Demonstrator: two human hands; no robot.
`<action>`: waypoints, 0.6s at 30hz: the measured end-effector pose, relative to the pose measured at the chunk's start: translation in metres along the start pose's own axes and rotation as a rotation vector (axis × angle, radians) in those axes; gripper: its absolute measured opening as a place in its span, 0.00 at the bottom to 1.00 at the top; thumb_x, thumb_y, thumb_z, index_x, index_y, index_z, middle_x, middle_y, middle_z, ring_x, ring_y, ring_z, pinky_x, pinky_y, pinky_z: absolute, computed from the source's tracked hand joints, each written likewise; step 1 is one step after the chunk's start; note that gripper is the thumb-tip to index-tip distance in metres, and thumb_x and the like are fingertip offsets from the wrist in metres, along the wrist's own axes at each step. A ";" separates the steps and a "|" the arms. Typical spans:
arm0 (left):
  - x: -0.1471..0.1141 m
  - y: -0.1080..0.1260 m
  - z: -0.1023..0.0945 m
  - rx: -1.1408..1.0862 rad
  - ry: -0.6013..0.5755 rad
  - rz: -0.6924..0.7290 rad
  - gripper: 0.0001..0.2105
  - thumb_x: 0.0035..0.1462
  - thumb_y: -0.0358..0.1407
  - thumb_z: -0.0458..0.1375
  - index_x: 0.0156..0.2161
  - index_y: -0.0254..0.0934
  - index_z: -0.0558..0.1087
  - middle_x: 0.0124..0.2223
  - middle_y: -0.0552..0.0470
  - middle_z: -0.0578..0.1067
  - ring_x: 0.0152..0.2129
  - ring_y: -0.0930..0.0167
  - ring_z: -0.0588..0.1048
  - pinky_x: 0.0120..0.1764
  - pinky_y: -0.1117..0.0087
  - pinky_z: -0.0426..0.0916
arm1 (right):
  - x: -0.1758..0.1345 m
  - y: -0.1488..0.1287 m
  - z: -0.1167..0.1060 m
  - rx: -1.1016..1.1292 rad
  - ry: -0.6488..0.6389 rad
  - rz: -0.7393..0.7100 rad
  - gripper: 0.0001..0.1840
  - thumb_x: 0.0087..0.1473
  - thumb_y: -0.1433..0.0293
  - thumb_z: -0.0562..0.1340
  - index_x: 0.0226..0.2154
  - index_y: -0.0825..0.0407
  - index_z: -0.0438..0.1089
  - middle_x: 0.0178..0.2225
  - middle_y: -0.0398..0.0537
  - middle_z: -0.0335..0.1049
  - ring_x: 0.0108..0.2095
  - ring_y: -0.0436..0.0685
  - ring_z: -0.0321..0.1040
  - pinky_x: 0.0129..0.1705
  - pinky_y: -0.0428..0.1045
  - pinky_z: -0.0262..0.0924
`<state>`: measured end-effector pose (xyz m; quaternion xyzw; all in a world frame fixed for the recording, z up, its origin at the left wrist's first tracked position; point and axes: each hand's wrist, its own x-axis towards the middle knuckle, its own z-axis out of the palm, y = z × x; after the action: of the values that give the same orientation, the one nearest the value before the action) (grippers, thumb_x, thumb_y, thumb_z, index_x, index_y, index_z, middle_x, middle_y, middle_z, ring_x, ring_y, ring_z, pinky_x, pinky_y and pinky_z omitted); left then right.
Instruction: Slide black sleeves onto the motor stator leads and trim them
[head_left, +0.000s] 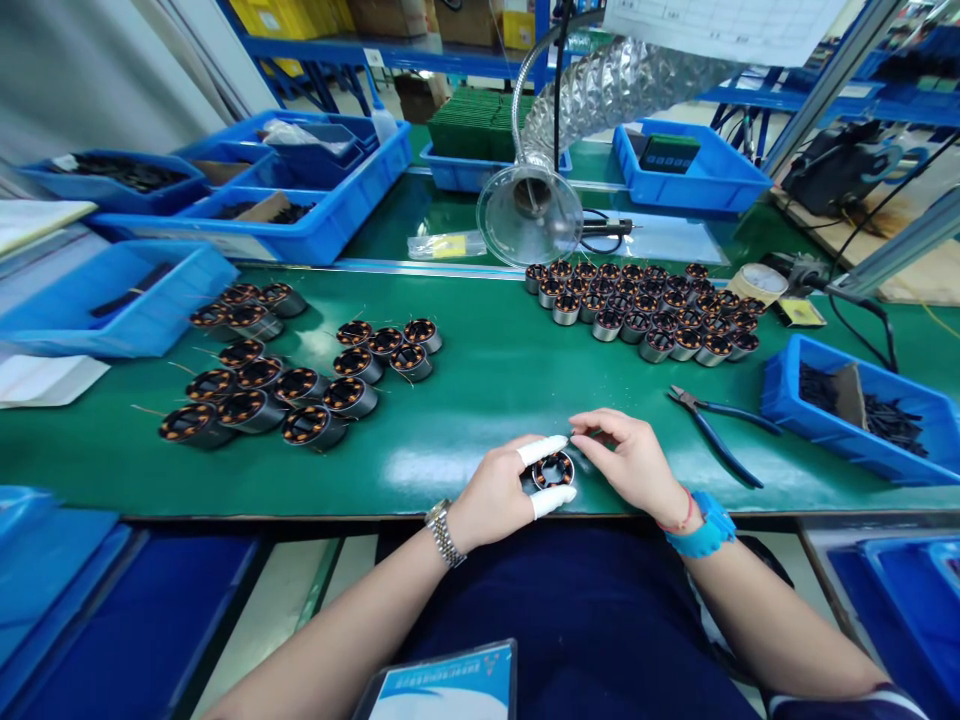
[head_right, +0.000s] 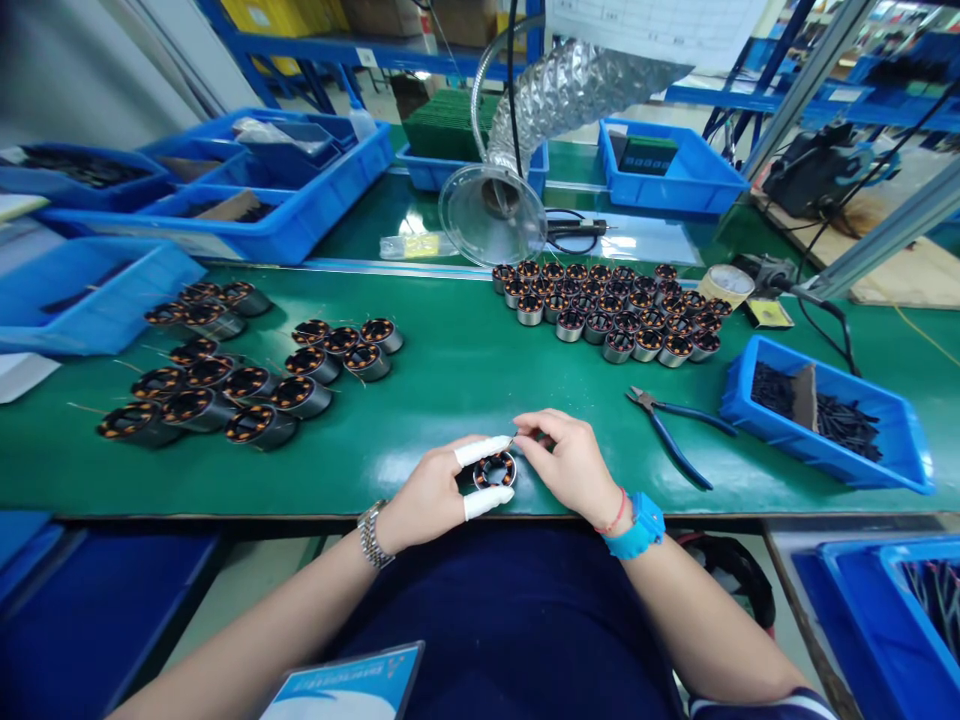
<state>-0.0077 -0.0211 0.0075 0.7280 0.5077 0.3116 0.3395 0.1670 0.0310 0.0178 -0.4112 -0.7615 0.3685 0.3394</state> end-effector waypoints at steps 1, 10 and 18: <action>0.000 0.000 0.000 0.001 -0.002 0.001 0.21 0.48 0.38 0.60 0.49 0.39 0.68 0.43 0.49 0.74 0.38 0.68 0.72 0.42 0.66 0.67 | 0.000 0.000 0.000 -0.017 0.001 -0.009 0.08 0.50 0.71 0.59 0.34 0.51 0.71 0.31 0.46 0.71 0.32 0.51 0.67 0.36 0.48 0.61; 0.001 0.000 -0.001 0.007 -0.012 0.003 0.21 0.48 0.39 0.60 0.49 0.39 0.68 0.42 0.49 0.73 0.37 0.68 0.72 0.41 0.67 0.68 | 0.001 -0.001 0.000 -0.059 -0.010 -0.060 0.06 0.51 0.72 0.57 0.30 0.50 0.71 0.31 0.45 0.72 0.34 0.52 0.68 0.37 0.48 0.62; 0.000 0.000 -0.001 0.008 -0.017 0.000 0.21 0.49 0.39 0.60 0.49 0.38 0.67 0.43 0.49 0.73 0.38 0.68 0.72 0.42 0.67 0.67 | 0.000 -0.001 -0.001 -0.056 -0.014 -0.078 0.07 0.51 0.72 0.57 0.31 0.51 0.71 0.32 0.46 0.72 0.34 0.51 0.68 0.37 0.47 0.61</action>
<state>-0.0087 -0.0205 0.0079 0.7320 0.5060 0.3032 0.3409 0.1671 0.0310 0.0193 -0.3880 -0.7893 0.3363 0.3368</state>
